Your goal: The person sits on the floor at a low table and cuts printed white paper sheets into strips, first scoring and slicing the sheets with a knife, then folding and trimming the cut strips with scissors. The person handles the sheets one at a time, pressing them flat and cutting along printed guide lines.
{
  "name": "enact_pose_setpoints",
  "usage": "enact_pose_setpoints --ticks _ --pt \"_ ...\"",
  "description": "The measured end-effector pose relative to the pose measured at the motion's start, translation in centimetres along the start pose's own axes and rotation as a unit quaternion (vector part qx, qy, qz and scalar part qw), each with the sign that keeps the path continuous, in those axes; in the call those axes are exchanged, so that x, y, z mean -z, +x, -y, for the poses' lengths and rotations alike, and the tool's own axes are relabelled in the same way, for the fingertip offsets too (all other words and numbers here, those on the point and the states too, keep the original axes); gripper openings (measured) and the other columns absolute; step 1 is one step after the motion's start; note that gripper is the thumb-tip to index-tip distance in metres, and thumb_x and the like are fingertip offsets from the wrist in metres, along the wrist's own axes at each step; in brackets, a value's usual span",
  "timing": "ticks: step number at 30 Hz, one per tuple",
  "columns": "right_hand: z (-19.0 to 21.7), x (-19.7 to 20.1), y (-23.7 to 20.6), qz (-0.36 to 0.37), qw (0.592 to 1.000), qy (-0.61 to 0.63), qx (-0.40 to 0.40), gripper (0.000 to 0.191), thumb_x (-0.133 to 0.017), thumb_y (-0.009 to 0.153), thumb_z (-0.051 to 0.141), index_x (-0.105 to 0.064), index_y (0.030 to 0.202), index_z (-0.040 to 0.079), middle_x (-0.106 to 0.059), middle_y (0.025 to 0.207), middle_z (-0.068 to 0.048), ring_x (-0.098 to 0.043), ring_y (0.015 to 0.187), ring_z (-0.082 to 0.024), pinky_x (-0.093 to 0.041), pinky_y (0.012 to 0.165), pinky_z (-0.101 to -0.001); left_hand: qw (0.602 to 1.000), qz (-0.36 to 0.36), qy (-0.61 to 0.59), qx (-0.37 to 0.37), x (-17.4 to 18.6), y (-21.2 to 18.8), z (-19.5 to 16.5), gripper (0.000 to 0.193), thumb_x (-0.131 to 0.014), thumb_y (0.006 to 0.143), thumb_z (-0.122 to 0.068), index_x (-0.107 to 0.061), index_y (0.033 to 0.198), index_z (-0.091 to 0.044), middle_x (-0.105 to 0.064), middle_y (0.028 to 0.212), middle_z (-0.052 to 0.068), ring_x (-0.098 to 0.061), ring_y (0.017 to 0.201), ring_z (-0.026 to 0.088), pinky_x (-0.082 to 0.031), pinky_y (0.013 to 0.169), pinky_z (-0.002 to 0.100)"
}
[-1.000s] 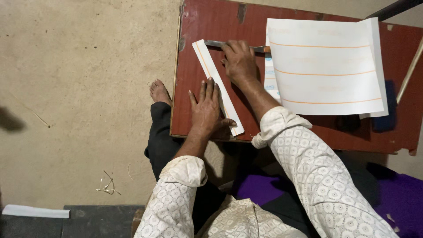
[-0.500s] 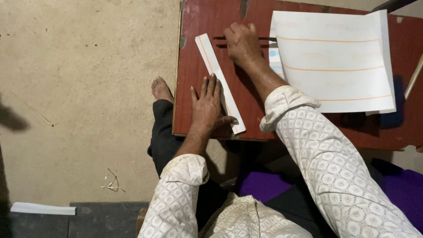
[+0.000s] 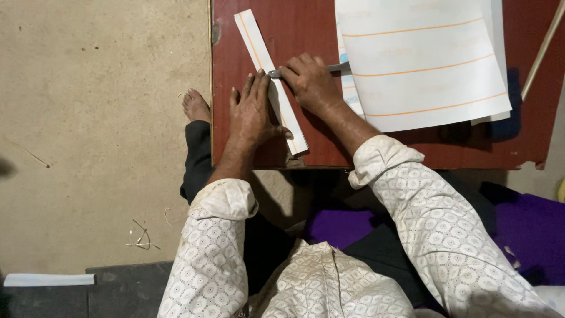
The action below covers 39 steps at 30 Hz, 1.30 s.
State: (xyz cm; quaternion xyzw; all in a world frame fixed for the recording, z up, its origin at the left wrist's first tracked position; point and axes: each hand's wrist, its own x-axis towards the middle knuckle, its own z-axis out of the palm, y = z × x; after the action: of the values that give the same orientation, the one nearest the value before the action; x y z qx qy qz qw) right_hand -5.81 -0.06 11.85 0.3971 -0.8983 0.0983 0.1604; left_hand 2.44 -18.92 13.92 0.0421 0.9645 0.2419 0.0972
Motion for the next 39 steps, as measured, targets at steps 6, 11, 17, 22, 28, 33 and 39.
enact_pose_setpoints --ticks 6,11,17,22,28,33,39 --pt "-0.1 -1.0 0.9 -0.008 1.000 0.002 0.017 0.019 -0.072 0.094 0.014 -0.075 0.110 0.004 -0.067 0.105 -0.006 -0.062 0.101 -0.023 -0.051 0.082 -0.0418 1.000 -0.001 0.007 -0.005 -0.4 0.1 -0.1 0.159 -0.104 0.037 -0.053 -0.015 0.162 -0.011 -0.029 0.167 0.008 -0.024 0.154 0.031 -0.019 0.123 0.061" --pt "0.2 -1.2 0.8 0.014 1.000 0.008 -0.003 0.007 -0.071 0.098 0.011 -0.073 0.101 0.005 -0.062 0.098 -0.005 -0.061 0.097 -0.024 -0.049 0.080 -0.0425 1.000 0.000 0.005 -0.004 -0.7 0.3 -0.1 0.157 -0.104 0.038 -0.052 -0.017 0.161 -0.011 -0.031 0.166 0.007 -0.025 0.155 0.029 -0.020 0.124 0.061" --pt "0.7 0.3 -1.2 0.021 0.998 0.011 0.053 0.006 -0.068 0.100 0.009 -0.073 0.101 0.006 -0.061 0.096 -0.004 -0.059 0.095 -0.021 -0.046 0.086 -0.0407 0.999 0.021 0.036 -0.007 -0.7 1.0 0.4 0.153 -0.105 0.038 -0.047 -0.020 0.161 -0.013 -0.031 0.166 0.007 -0.025 0.154 0.029 -0.026 0.121 0.061" --pt "1.4 2.3 -3.9 0.054 0.993 -0.038 0.094 0.008 -0.067 0.101 0.012 -0.072 0.098 0.007 -0.060 0.095 -0.004 -0.059 0.096 -0.021 -0.046 0.091 -0.0400 0.996 0.019 0.088 -0.027 -1.1 1.4 0.7 0.137 -0.103 0.047 -0.048 -0.032 0.158 -0.014 -0.028 0.166 0.009 -0.027 0.152 0.030 -0.034 0.114 0.064" --pt "2.9 5.7 -6.6 0.059 0.992 -0.004 0.114 0.011 -0.064 0.100 0.012 -0.073 0.101 0.006 -0.060 0.096 -0.004 -0.059 0.097 -0.022 -0.047 0.094 -0.0415 0.993 0.034 0.109 -0.010 -0.7 1.7 -0.4 0.133 -0.101 0.049 -0.052 -0.036 0.157 -0.011 -0.028 0.166 0.010 -0.029 0.151 0.031 -0.045 0.104 0.064" --pt "4.4 8.0 -9.6 0.088 0.990 0.020 0.105 0.014 -0.063 0.096 0.014 -0.072 0.100 0.004 -0.059 0.095 -0.005 -0.058 0.097 -0.024 -0.047 0.094 -0.0441 0.993 0.028 0.118 -0.006 -0.6 1.1 -1.6 0.137 -0.100 0.049 -0.061 -0.035 0.156 -0.006 -0.028 0.166 0.012 -0.030 0.151 0.032 -0.049 0.100 0.062" --pt "6.0 9.4 -13.1 0.089 0.991 0.017 0.093 0.016 -0.062 0.097 0.015 -0.071 0.103 0.004 -0.060 0.096 -0.005 -0.060 0.098 -0.024 -0.046 0.097 -0.0477 0.990 0.029 0.135 0.003 -0.3 0.6 -2.7 0.139 -0.098 0.048 -0.063 -0.033 0.157 -0.006 -0.028 0.165 0.012 -0.029 0.151 0.031 -0.049 0.100 0.061"
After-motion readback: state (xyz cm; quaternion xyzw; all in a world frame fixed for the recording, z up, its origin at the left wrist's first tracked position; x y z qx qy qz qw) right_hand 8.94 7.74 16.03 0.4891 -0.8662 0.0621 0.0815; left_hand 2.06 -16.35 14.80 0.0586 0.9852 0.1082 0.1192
